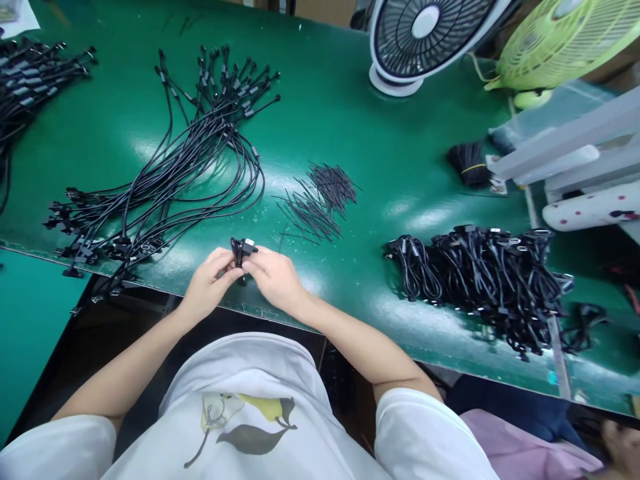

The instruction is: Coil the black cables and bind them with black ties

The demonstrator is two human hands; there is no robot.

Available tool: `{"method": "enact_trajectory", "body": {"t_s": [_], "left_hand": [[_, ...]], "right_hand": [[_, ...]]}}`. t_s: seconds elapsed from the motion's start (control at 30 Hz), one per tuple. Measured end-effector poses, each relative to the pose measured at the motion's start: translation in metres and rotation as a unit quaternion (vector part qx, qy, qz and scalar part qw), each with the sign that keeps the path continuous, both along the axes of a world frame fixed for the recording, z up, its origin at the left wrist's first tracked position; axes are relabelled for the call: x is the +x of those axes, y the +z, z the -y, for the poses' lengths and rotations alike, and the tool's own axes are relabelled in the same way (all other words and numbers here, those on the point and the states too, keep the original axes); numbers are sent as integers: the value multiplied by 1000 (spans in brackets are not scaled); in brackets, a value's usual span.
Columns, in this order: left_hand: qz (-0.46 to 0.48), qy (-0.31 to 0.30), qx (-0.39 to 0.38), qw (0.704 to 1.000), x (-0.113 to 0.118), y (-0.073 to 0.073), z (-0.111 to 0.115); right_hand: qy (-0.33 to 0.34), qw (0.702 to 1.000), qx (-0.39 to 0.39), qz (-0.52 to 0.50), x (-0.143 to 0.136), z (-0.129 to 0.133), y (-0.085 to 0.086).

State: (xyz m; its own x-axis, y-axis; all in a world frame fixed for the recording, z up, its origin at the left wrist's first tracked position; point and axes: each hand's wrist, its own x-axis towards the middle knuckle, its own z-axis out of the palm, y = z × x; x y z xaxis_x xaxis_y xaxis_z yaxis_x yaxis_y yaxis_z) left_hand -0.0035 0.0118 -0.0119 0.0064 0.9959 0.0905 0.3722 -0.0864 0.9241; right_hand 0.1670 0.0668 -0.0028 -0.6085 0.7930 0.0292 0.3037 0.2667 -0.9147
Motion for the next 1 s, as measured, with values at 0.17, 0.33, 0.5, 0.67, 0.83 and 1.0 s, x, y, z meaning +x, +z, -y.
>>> {"method": "enact_trajectory", "body": {"t_s": [0.17, 0.33, 0.5, 0.67, 0.83, 1.0], "left_hand": [[63, -27, 23, 997, 12, -10, 4], [189, 40, -65, 979, 21, -6, -2], [269, 32, -93, 958, 18, -2, -9], [307, -40, -119, 944, 7, -9, -12], [284, -71, -134, 947, 1, -9, -21], [214, -91, -130, 964, 8, 0, -29]], "right_hand": [[15, 983, -181, -36, 1, -5, -2], [-23, 946, 221, 234, 3, 6, 13], [-41, 860, 401, 313, 2, 16, 17], [-16, 857, 392, 333, 7, 12, 20], [-35, 870, 371, 324, 14, 6, 27], [-37, 915, 290, 277, 15, 6, 13]]}}
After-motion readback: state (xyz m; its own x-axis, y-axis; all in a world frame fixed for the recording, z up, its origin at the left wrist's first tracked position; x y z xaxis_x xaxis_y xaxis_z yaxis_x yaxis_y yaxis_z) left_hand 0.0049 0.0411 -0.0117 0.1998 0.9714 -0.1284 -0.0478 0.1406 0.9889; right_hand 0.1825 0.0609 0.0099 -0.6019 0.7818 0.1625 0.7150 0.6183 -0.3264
